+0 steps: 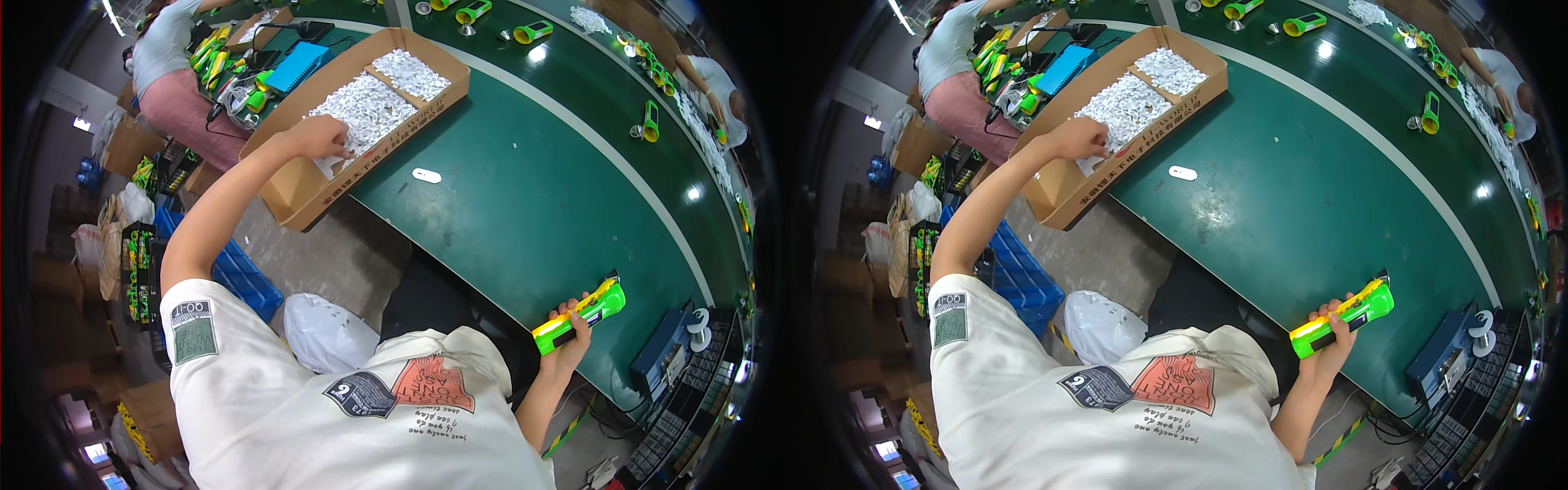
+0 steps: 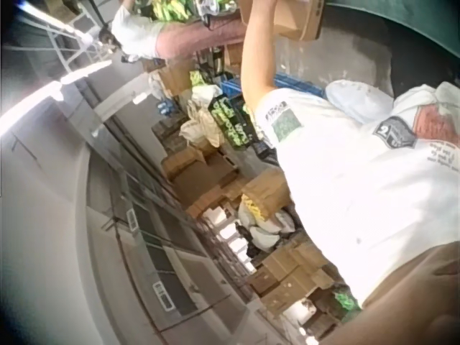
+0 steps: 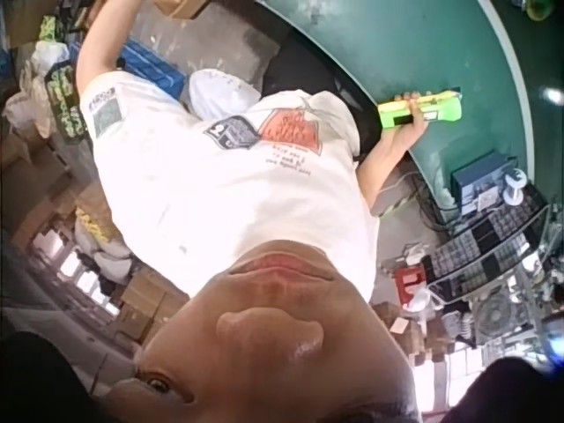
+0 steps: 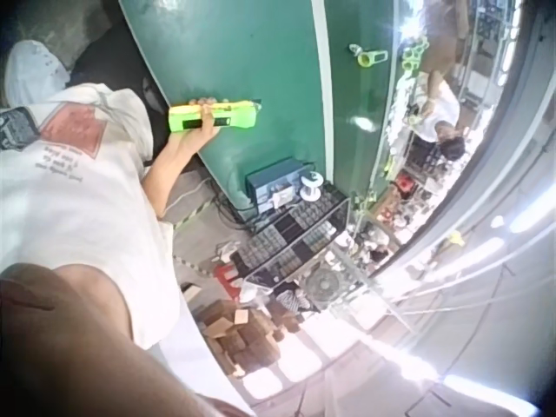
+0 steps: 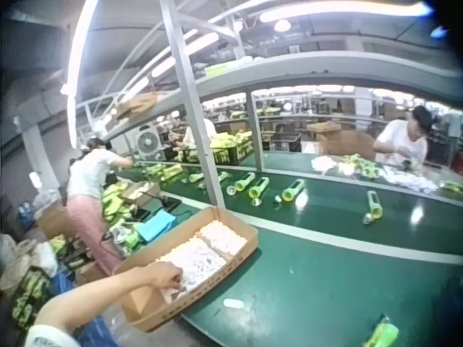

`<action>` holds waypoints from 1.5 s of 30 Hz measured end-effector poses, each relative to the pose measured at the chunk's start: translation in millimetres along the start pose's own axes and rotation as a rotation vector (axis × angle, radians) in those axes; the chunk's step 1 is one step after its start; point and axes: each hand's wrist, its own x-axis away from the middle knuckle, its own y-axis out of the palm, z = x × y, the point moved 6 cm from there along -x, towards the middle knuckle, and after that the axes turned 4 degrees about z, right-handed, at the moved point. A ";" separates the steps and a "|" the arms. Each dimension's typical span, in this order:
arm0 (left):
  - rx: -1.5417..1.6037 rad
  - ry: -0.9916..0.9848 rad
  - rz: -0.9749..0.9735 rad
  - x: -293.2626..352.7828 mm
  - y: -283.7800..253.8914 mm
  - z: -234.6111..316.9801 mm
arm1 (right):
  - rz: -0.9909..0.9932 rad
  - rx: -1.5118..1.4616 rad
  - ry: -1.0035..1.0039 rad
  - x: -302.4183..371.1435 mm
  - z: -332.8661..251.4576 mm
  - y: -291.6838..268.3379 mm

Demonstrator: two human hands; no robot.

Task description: The person assembles flashlights by picking up casing parts from a conveyor belt, taking switch buttons from a box, and installing the switch buttons into the flashlight bodies before pressing the casing halves together by hand.

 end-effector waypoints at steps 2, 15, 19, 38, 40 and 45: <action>-0.019 -0.085 0.212 4.8 -15.5 -7.1 | 0.001 0.004 0.001 -0.1 0.2 0.4; -0.074 -0.071 -0.038 5.0 -1.1 9.9 | 0.035 0.003 -0.005 3.0 -3.9 10.1; -0.099 0.020 0.099 21.1 -21.2 -1.7 | 0.020 0.009 -0.007 6.0 -6.6 11.4; 0.543 0.171 0.302 -27.8 56.1 287.0 | 0.062 0.169 0.040 33.6 -16.4 15.0; 0.524 0.196 0.251 -30.1 53.5 295.0 | 0.074 0.152 0.038 34.9 -16.6 5.0; 0.269 0.393 0.101 -35.3 47.2 316.4 | 0.025 0.091 0.055 37.2 -18.2 4.4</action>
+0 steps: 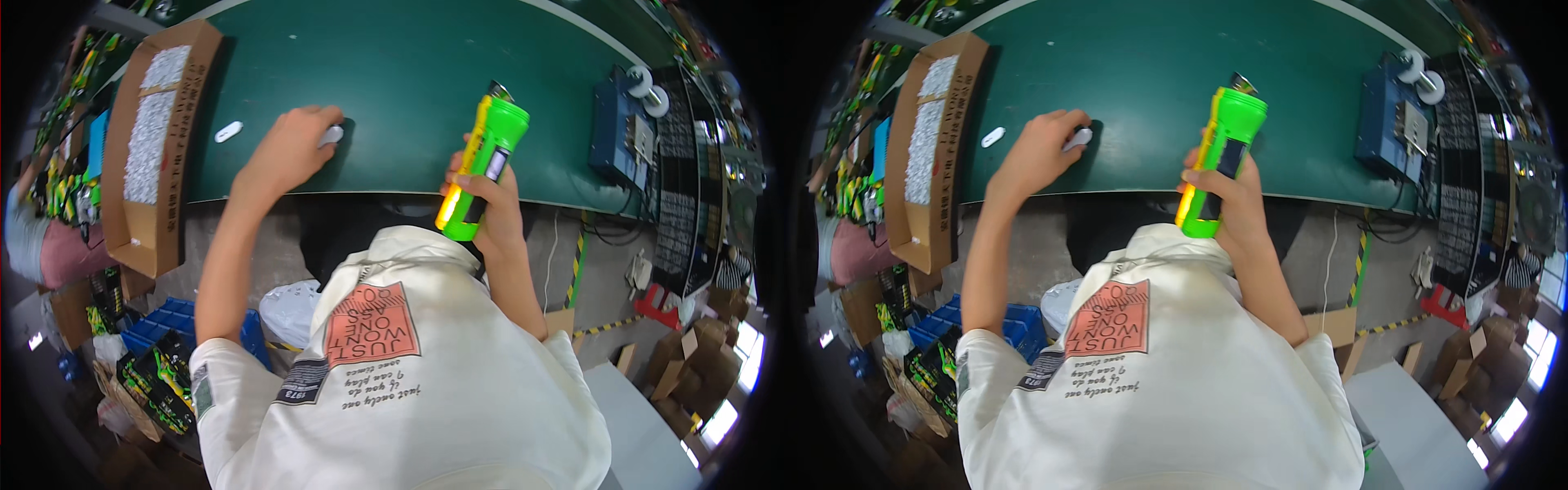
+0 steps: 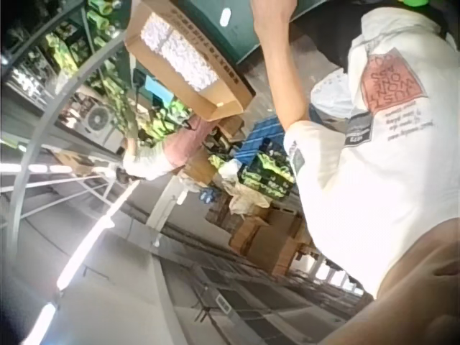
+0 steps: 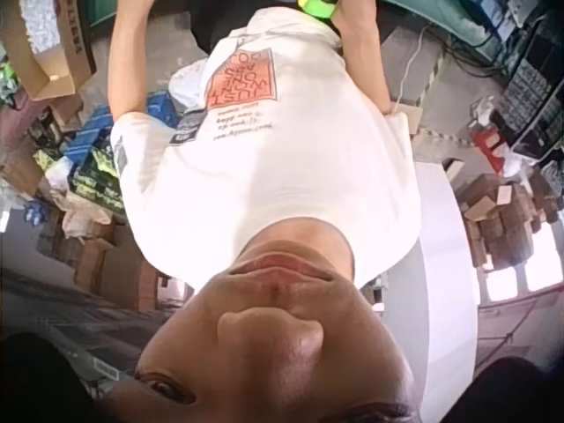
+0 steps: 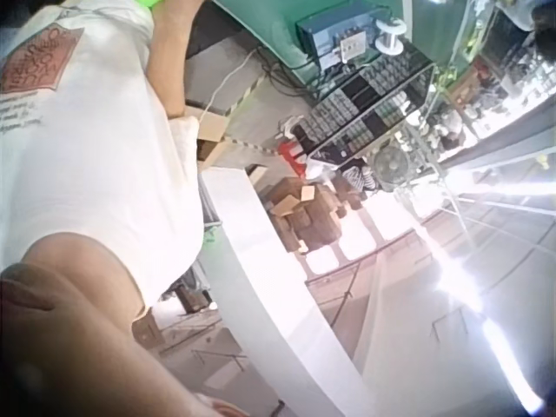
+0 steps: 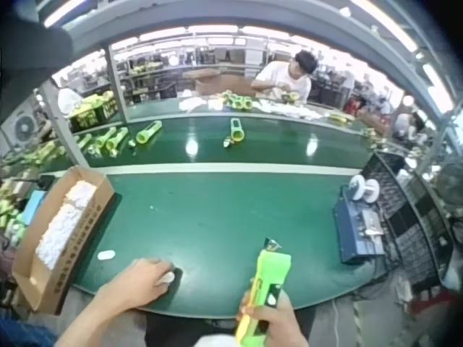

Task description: The person assembles flashlights by picking up casing parts from a conveyor belt, taking switch buttons from a box, and installing the switch buttons into the flashlight bodies before pressing the casing halves together by hand.

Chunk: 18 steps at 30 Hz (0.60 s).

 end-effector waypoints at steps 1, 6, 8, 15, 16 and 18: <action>-0.010 -0.028 -0.072 -3.4 1.0 0.1 | -0.032 -0.016 0.029 0.3 -1.5 1.9; -0.086 -0.039 -0.138 -13.2 4.9 12.7 | -0.028 0.070 0.045 3.5 -2.7 -2.8; -0.133 -0.004 -0.137 -16.2 6.2 20.2 | -0.034 0.057 0.049 5.0 -2.6 -6.8; 0.999 -0.086 0.018 -8.5 24.2 87.7 | -0.012 0.050 0.082 16.0 -1.5 -14.5; 1.172 -0.115 0.079 -5.7 27.3 97.0 | 0.001 0.130 0.069 16.8 -2.1 -15.2; 1.177 -0.121 0.079 -3.3 32.5 109.6 | 0.029 0.150 0.054 18.6 -2.5 -17.2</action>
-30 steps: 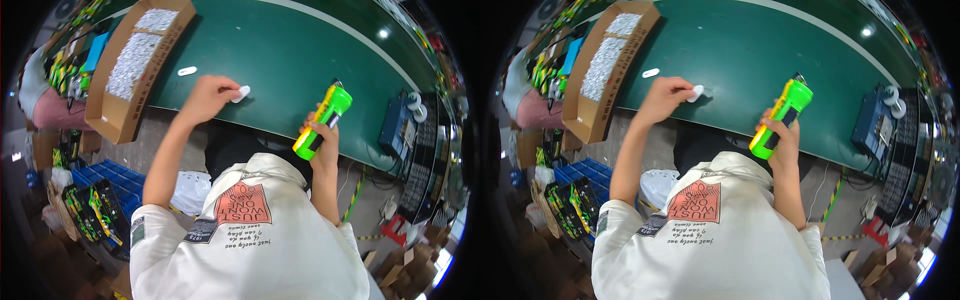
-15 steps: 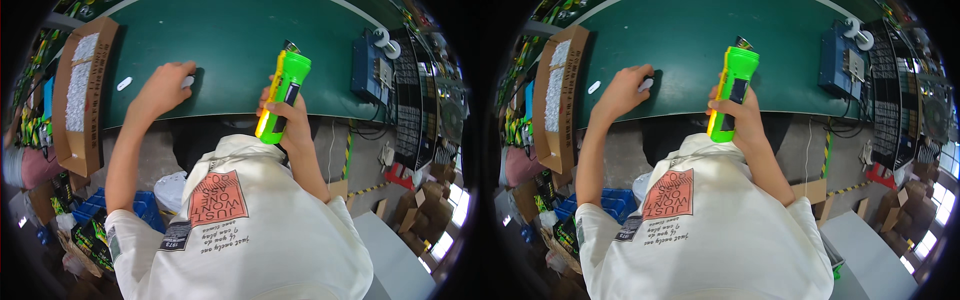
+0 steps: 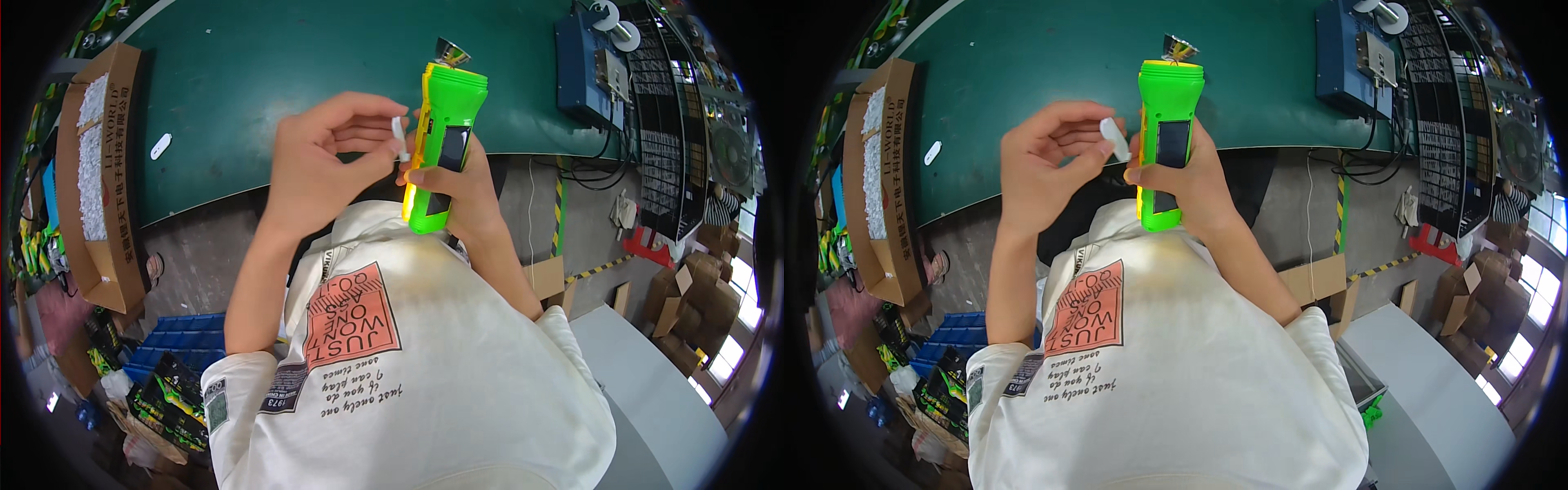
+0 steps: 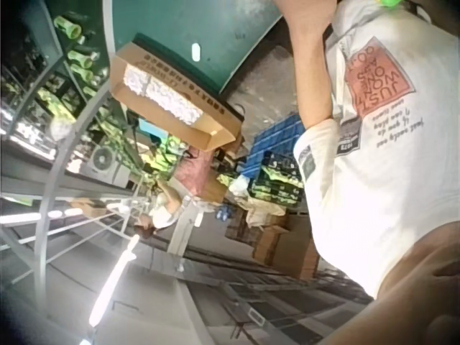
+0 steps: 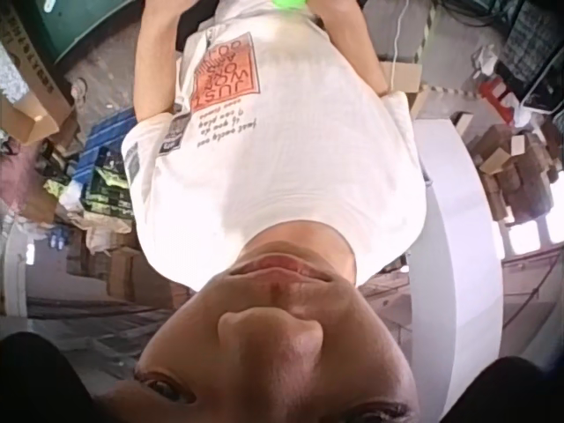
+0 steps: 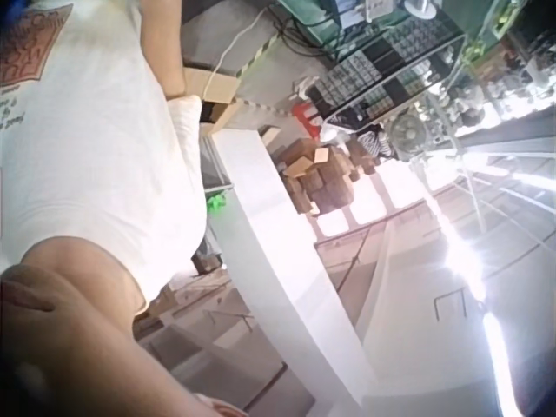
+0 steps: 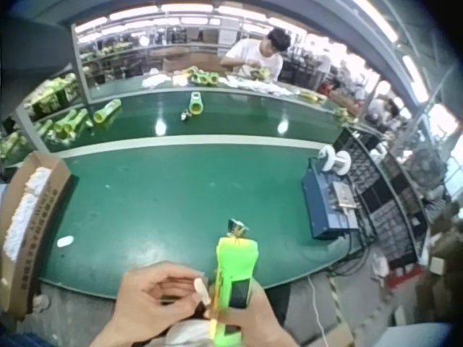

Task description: The person assembles flashlights by picking up casing parts from a conveyor belt, taking switch buttons from a box, and installing the switch buttons into the flashlight bodies before pressing the casing halves together by hand.

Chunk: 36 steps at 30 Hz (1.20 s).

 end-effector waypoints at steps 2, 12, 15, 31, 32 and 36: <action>-0.055 -0.025 0.029 1.3 6.0 -4.1 | 0.026 0.019 -0.013 1.6 -0.8 -2.3; 0.046 -0.107 0.031 2.2 7.5 -9.7 | 0.046 0.116 -0.095 2.1 -1.1 -4.1; -0.006 -0.075 0.028 1.1 8.9 -9.9 | 0.052 0.145 -0.076 3.3 -2.2 -1.9; -0.365 -0.074 0.089 4.9 24.8 -1.3 | 0.012 0.115 -0.162 -3.2 3.6 -7.7; -0.407 -0.008 0.091 5.0 24.9 0.3 | -0.007 0.092 -0.178 -4.1 4.6 -8.3; -0.505 0.105 0.090 5.3 26.0 3.6 | 0.008 0.079 -0.169 -1.4 2.0 -5.8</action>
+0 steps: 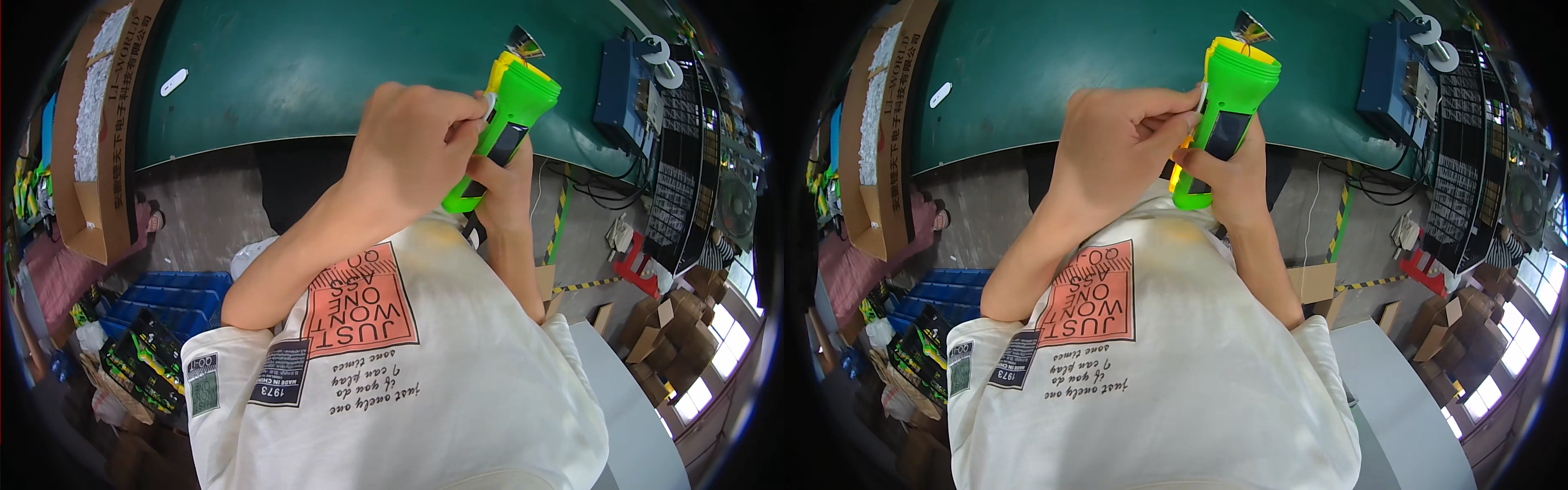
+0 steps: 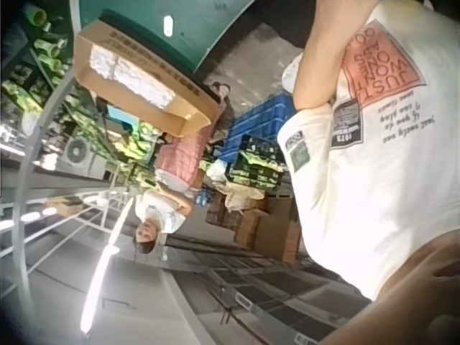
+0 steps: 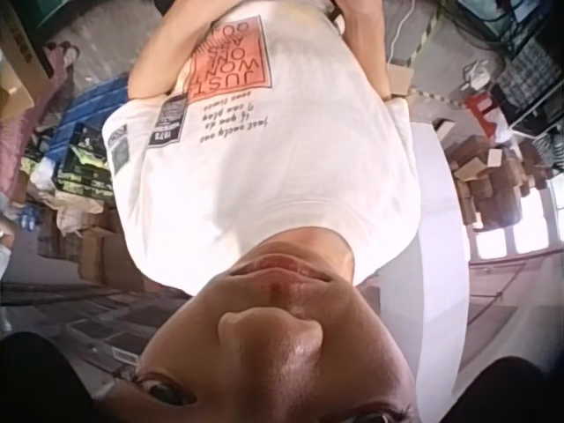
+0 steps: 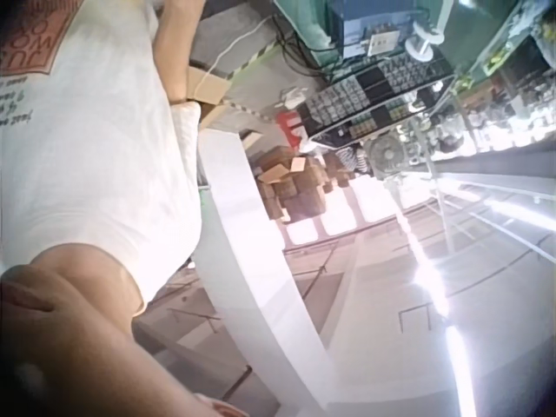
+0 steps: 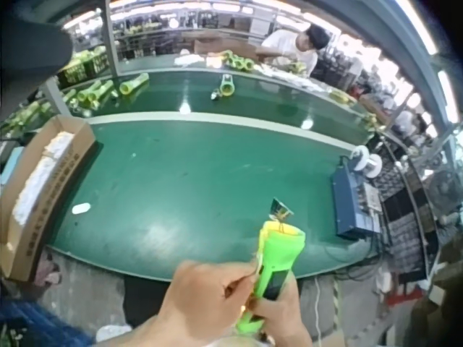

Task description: The person assembles flashlights by picking up casing parts from a conveyor belt, taking switch buttons from a box, and installing the switch buttons into the flashlight bodies before pressing the casing halves together by hand.

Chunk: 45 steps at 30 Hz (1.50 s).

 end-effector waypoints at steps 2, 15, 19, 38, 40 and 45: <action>-0.005 -0.009 -0.010 -0.8 -1.4 0.1 | -0.019 0.032 -0.010 -2.1 1.5 -3.0; 0.428 -0.351 0.032 11.2 11.6 -27.8 | -0.069 -0.081 0.082 0.7 -2.5 5.0; 0.470 -0.247 0.096 16.1 11.3 -31.1 | -0.076 -0.041 0.091 -0.5 -5.1 6.0; 0.634 -0.363 0.118 18.7 4.6 -32.0 | -0.049 0.232 0.121 0.1 1.0 8.7; 0.610 -0.355 0.122 18.8 3.6 -31.0 | -0.050 0.253 0.106 0.6 -0.6 11.0; 0.490 -0.360 0.039 11.4 8.0 -41.1 | -0.122 0.407 0.096 -0.3 4.4 16.2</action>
